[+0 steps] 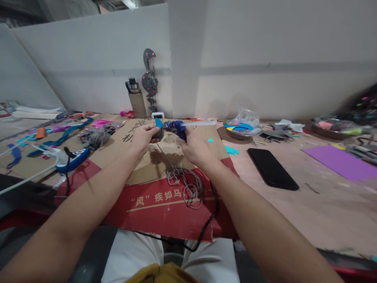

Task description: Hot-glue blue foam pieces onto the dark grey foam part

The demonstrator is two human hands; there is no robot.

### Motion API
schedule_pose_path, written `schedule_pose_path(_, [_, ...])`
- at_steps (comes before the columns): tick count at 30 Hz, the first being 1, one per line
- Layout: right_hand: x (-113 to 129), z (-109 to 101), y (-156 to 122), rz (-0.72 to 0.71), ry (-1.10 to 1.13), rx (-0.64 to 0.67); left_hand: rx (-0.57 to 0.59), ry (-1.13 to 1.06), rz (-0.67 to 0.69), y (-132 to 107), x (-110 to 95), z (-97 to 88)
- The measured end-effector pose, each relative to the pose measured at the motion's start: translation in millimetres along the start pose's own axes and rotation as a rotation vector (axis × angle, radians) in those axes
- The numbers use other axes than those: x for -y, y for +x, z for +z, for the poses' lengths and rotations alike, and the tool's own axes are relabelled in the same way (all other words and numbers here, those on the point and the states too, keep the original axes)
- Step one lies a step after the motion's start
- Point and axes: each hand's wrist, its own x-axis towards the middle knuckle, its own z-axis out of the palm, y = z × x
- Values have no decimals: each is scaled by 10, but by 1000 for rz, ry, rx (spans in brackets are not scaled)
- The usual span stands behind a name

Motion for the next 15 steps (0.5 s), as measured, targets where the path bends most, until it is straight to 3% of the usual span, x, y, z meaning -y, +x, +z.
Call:
schedule_pose_path(12, [-51,17,28,59,208,-15,-3,-40,24,-23,-46,-4])
schedule_pose_path(15, [-145,87,56,190,346,-40,-8,-91,0,-12,-40,-4])
